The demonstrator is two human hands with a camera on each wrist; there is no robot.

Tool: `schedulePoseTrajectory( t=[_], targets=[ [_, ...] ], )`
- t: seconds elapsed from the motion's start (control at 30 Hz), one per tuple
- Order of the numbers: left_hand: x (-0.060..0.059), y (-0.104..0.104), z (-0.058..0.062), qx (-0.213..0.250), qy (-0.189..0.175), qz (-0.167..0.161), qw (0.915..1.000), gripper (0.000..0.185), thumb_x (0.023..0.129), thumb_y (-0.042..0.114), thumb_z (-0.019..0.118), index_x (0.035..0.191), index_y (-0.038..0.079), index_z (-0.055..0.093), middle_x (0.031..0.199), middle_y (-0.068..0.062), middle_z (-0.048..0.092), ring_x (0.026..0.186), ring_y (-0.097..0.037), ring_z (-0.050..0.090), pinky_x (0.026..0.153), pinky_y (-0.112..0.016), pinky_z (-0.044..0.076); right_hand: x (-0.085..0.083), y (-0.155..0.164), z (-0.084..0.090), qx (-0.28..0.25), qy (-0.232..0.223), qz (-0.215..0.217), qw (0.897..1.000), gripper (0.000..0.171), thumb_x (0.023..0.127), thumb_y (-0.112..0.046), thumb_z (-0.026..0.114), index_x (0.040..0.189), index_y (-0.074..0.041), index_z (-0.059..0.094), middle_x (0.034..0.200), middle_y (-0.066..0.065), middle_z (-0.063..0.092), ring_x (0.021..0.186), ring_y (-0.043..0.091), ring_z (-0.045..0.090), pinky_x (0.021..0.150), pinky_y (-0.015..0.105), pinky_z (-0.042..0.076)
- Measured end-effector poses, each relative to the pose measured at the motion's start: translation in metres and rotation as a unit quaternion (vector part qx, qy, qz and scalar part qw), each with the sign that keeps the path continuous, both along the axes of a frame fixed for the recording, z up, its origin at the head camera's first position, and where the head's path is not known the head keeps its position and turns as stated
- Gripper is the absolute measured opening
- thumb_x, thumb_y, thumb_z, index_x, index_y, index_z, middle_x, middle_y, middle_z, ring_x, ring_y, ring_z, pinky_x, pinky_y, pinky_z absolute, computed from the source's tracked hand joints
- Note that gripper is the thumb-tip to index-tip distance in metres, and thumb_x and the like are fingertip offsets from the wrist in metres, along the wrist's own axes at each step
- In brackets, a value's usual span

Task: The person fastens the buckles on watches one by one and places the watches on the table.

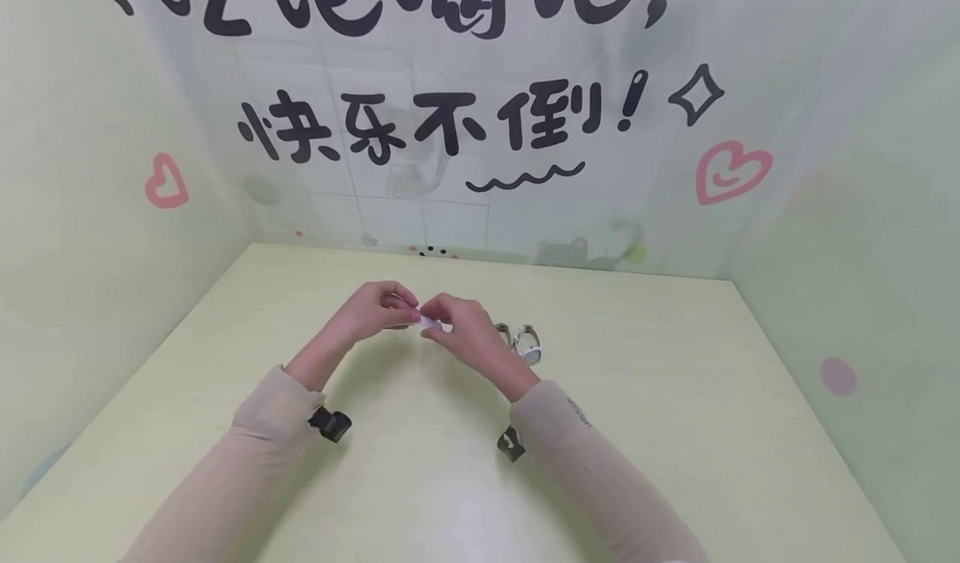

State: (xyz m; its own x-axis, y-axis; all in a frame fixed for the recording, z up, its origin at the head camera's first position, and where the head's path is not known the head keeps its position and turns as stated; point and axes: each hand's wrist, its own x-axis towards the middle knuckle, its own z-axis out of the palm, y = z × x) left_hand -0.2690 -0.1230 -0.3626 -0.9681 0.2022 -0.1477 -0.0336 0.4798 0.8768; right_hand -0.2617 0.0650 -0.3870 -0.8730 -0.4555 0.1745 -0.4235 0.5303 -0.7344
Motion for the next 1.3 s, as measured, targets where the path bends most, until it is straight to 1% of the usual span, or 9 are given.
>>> schedulePoseTrajectory(
  t=[0.3,0.4,0.5,0.57,0.67,0.87,0.97,1.07,1.3],
  targets=[
    [0.001,0.007,0.002,0.083,0.003,0.000,0.9965,0.031,0.093,0.006,0.068,0.120,-0.005,0.058,0.109,-0.015,0.065,0.093,-0.016,0.068,0.090,-0.031,0.060,0.001,0.003,0.002,-0.027,0.047,-0.020,0.998,0.028,0.091,-0.008,0.072,0.118,-0.006,0.065,0.107,0.009,0.075,0.101,0.022,0.073,0.087,0.031,0.061],
    [0.001,0.008,0.001,0.113,0.001,-0.009,0.9935,0.033,0.096,0.009,0.065,0.124,-0.005,0.056,0.114,-0.017,0.064,0.098,-0.018,0.069,0.092,-0.031,0.059,0.002,0.007,0.005,-0.032,0.060,-0.026,0.997,0.027,0.091,-0.006,0.072,0.118,-0.006,0.068,0.106,0.009,0.075,0.099,0.021,0.072,0.085,0.030,0.061],
    [0.002,0.008,-0.001,0.129,0.004,-0.022,0.9914,0.035,0.100,0.018,0.060,0.128,-0.003,0.055,0.121,-0.020,0.064,0.109,-0.026,0.067,0.097,-0.034,0.057,0.002,0.012,0.009,-0.047,0.072,-0.034,0.996,0.025,0.090,-0.006,0.072,0.115,-0.005,0.071,0.106,0.010,0.075,0.098,0.021,0.072,0.083,0.031,0.062],
    [0.003,0.007,-0.004,0.120,0.016,-0.043,0.9917,0.037,0.102,0.023,0.058,0.129,-0.001,0.055,0.126,-0.020,0.063,0.117,-0.030,0.064,0.103,-0.039,0.054,0.003,0.016,0.011,-0.062,0.078,-0.039,0.994,0.023,0.090,-0.006,0.072,0.113,-0.004,0.072,0.106,0.011,0.075,0.098,0.023,0.072,0.082,0.032,0.062],
    [0.003,0.007,-0.011,0.083,0.044,-0.084,0.9921,0.040,0.100,0.027,0.061,0.131,0.002,0.055,0.131,-0.018,0.062,0.125,-0.032,0.058,0.108,-0.044,0.049,0.005,0.021,0.014,-0.084,0.083,-0.048,0.992,0.022,0.089,-0.006,0.073,0.112,-0.003,0.072,0.105,0.013,0.075,0.098,0.025,0.073,0.081,0.033,0.062],
    [0.006,0.015,-0.028,0.005,0.061,-0.129,0.9897,0.047,0.095,0.017,0.068,0.136,0.001,0.053,0.138,-0.017,0.058,0.136,-0.036,0.049,0.114,-0.047,0.043,0.009,0.031,0.021,-0.110,0.083,-0.069,0.988,0.023,0.089,-0.006,0.073,0.112,-0.003,0.070,0.105,0.014,0.075,0.099,0.027,0.072,0.082,0.035,0.062],
    [0.008,0.021,-0.035,-0.024,0.057,-0.143,0.9878,0.047,0.095,0.014,0.066,0.138,0.000,0.051,0.140,-0.017,0.057,0.138,-0.035,0.047,0.116,-0.048,0.041,0.011,0.035,0.025,-0.127,0.082,-0.079,0.985,0.022,0.090,-0.006,0.073,0.111,-0.003,0.069,0.105,0.015,0.074,0.099,0.027,0.071,0.083,0.038,0.062],
    [0.009,0.026,-0.040,-0.028,0.052,-0.152,0.9865,0.045,0.096,0.014,0.065,0.137,0.000,0.053,0.140,-0.016,0.059,0.137,-0.035,0.049,0.117,-0.049,0.040,0.012,0.039,0.028,-0.146,0.076,-0.085,0.983,0.021,0.091,-0.006,0.071,0.111,-0.003,0.068,0.106,0.014,0.074,0.101,0.027,0.070,0.085,0.039,0.061],
    [0.012,0.034,-0.045,-0.021,0.053,-0.137,0.9889,0.027,0.100,0.018,0.060,0.123,0.005,0.063,0.122,-0.011,0.069,0.119,-0.027,0.063,0.108,-0.045,0.048,0.013,0.043,0.031,-0.212,0.068,-0.101,0.970,0.019,0.092,-0.005,0.069,0.111,-0.002,0.066,0.108,0.016,0.073,0.103,0.026,0.069,0.087,0.034,0.061]
  ],
)
